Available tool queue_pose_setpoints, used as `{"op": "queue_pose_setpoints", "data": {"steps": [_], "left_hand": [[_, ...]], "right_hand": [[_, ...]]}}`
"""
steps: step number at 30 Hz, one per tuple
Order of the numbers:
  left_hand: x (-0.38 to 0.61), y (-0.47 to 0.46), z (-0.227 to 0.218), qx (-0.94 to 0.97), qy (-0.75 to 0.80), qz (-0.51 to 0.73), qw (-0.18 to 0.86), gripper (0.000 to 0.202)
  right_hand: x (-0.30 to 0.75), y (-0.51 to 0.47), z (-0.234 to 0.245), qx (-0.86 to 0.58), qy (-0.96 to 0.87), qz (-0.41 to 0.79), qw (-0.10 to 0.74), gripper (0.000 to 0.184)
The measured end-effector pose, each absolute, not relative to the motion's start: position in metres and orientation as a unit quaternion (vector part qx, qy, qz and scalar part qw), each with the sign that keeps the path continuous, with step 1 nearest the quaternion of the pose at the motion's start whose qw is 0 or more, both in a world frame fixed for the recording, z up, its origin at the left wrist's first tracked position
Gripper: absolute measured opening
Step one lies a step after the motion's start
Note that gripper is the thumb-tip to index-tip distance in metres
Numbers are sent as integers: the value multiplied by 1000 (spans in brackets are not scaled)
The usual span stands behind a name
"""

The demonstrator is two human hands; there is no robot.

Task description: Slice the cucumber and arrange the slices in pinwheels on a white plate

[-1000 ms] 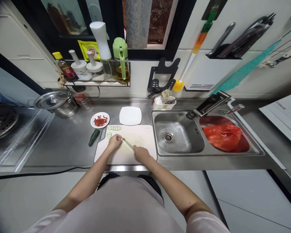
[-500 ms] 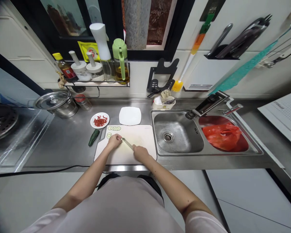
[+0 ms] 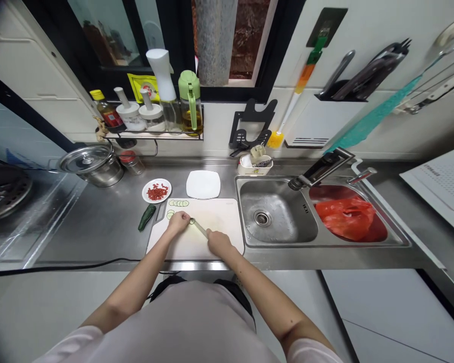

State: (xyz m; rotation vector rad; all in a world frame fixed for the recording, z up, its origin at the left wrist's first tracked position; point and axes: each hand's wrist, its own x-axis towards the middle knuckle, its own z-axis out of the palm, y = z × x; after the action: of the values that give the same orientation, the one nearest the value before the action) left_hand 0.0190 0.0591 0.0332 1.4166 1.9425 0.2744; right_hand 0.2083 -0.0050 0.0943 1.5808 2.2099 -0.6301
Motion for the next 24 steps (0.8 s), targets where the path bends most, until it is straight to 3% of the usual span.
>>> {"op": "queue_pose_setpoints", "data": {"steps": [24], "left_hand": [[17,59,32,560,735,126,361,13]], "right_hand": [[215,-11,92,546,790,-214,179,29]]}}
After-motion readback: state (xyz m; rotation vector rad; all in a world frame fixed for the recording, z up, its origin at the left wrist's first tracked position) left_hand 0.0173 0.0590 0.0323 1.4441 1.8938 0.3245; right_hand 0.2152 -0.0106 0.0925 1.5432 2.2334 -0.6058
